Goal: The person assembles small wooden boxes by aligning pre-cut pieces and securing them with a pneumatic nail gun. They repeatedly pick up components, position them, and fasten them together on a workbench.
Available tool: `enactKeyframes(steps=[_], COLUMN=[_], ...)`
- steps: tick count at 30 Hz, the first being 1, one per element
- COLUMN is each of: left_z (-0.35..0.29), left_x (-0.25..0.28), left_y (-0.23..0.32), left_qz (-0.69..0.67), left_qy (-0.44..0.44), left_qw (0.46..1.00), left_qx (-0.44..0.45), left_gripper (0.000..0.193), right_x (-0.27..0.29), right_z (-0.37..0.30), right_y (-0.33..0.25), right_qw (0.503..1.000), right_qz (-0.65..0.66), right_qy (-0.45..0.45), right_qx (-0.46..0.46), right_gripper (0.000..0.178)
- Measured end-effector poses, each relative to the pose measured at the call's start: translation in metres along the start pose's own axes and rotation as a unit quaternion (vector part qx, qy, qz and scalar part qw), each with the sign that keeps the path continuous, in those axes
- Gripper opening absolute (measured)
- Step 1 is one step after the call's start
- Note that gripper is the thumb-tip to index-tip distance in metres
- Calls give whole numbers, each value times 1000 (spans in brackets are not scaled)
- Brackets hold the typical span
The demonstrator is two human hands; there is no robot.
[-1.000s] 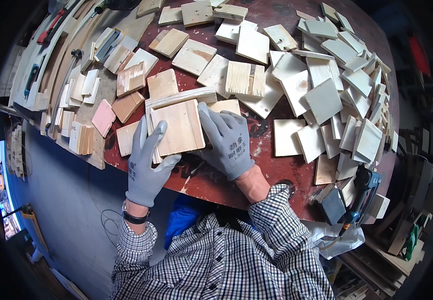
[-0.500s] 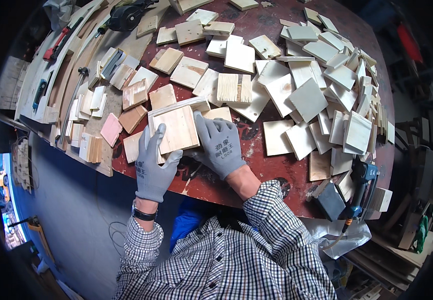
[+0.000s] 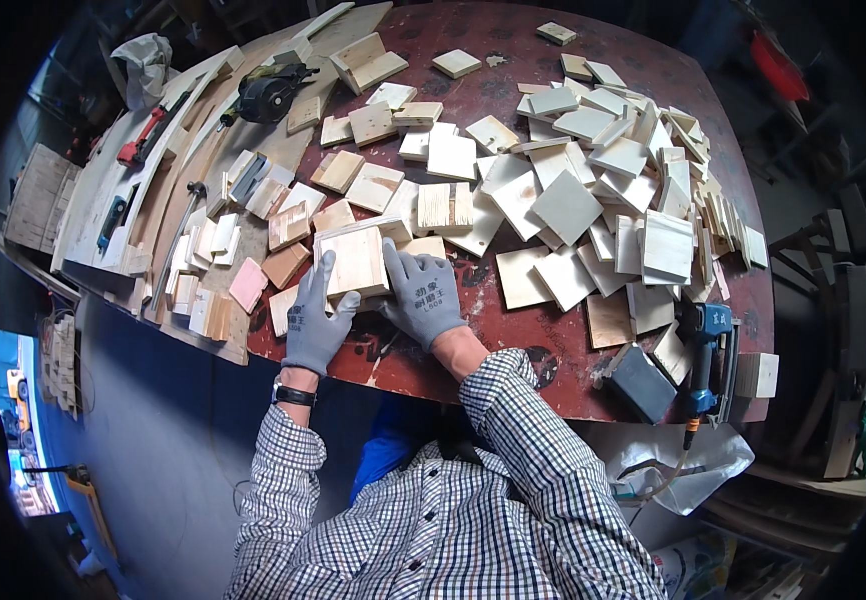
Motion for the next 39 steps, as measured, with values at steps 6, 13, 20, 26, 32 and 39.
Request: enactKeyframes(steps=[6,13,20,26,32,39], left_z=[12,9,26,52,72,79], left_x=[-24,-15,2,-31,-29,-37], left_y=[1,-25,20,3,2,14], left_qz=[-2,-18,155,169,174,151], left_qy=[-23,-61,-20,-160,-217,-206], left_qw=[999,998,977,955,951,958], left_qx=[-48,-2,-143,-185,-139,-128], left_gripper=[86,90,108,121,129,130], right_x=[14,169,349,308,294,327], right_z=[-5,-71,-308,-367,-359,-364], right_y=[19,57,232,286,303,304], right_qw=[999,984,768,768,767,819], right_qz=[24,82,-305,-181,-66,-184], right_qy=[-19,134,96,-93,-61,24], right_qx=[-13,-89,-555,-607,-635,-543], right_gripper=[98,73,78,79,109,104])
Point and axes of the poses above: each hand's wrist, its own z-axis towards the middle knuckle, its own x-axis out of the back of the hand, y = z × x, the point moved 10 cm from there along z, towards the middle knuckle, and after that the axes turned 5 degrees about x, right-handed, at the moved point
